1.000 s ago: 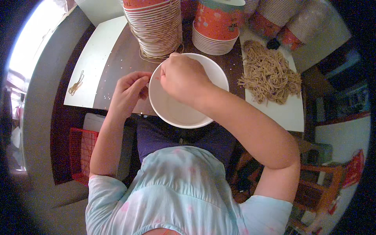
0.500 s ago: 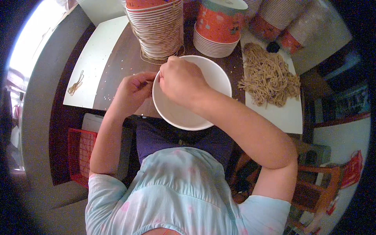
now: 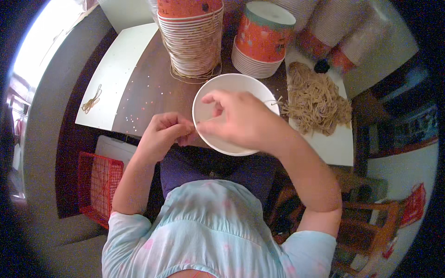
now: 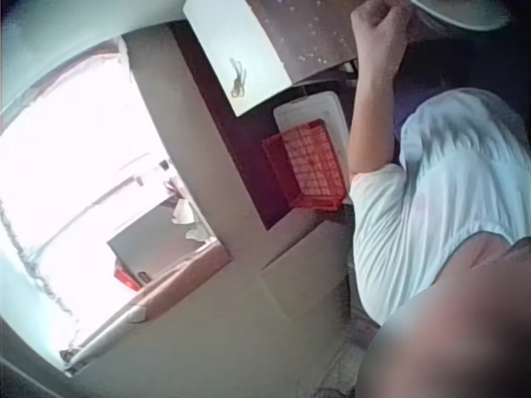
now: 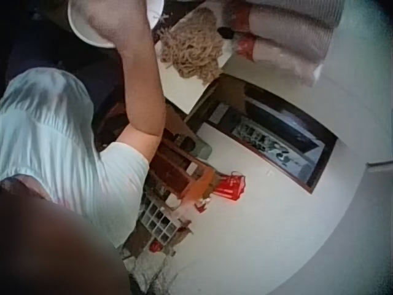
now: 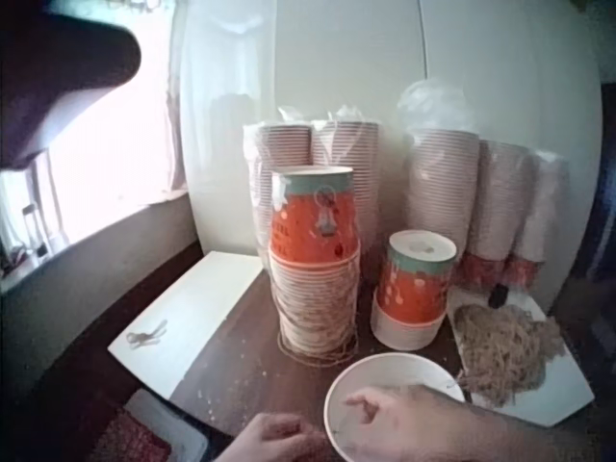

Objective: Manually threading and securing string handles into the holes of paper buckets.

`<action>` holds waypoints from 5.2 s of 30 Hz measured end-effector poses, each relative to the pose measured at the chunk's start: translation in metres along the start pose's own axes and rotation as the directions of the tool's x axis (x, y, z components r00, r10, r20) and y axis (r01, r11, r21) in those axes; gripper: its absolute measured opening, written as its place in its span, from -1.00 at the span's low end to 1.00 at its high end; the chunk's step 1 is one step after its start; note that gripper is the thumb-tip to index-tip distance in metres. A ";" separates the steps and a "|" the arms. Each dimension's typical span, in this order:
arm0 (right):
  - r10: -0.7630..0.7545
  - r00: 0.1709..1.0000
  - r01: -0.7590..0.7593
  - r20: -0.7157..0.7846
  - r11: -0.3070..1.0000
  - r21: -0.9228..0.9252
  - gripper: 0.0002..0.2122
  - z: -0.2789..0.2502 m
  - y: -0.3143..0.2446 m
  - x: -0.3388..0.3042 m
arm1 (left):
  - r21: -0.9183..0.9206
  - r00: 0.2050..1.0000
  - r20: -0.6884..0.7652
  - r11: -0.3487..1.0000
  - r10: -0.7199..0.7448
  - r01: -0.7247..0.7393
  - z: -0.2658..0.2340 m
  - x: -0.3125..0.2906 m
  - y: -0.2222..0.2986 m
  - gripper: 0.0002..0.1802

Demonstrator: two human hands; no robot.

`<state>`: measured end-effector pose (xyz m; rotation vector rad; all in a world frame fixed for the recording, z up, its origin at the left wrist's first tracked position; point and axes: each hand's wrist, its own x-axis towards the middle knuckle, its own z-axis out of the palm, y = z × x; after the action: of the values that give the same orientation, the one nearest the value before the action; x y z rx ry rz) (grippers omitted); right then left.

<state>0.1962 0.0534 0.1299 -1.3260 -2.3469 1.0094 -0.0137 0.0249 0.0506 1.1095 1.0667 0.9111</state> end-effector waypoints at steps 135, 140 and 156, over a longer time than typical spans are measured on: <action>-0.157 0.710 0.179 -0.686 0.983 -0.040 -0.87 0.122 0.030 -0.015 | 0.133 0.792 -0.439 0.903 0.424 -0.409 0.037 -0.056 -0.045 -0.96; -0.326 0.635 0.154 -0.700 0.942 -0.299 -0.86 0.120 0.028 -0.012 | 0.123 0.772 -0.446 0.886 0.452 -0.447 0.039 -0.056 -0.042 -0.96; -0.322 0.657 0.181 -0.681 0.945 -0.273 -0.72 0.106 0.022 -0.020 | 0.143 0.916 -0.223 0.940 0.335 -0.309 0.025 -0.063 -0.025 -0.96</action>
<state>0.1652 -0.0023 0.0399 -1.1145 -1.9263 0.1125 -0.0041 -0.0460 0.0412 1.3106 1.1610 1.2929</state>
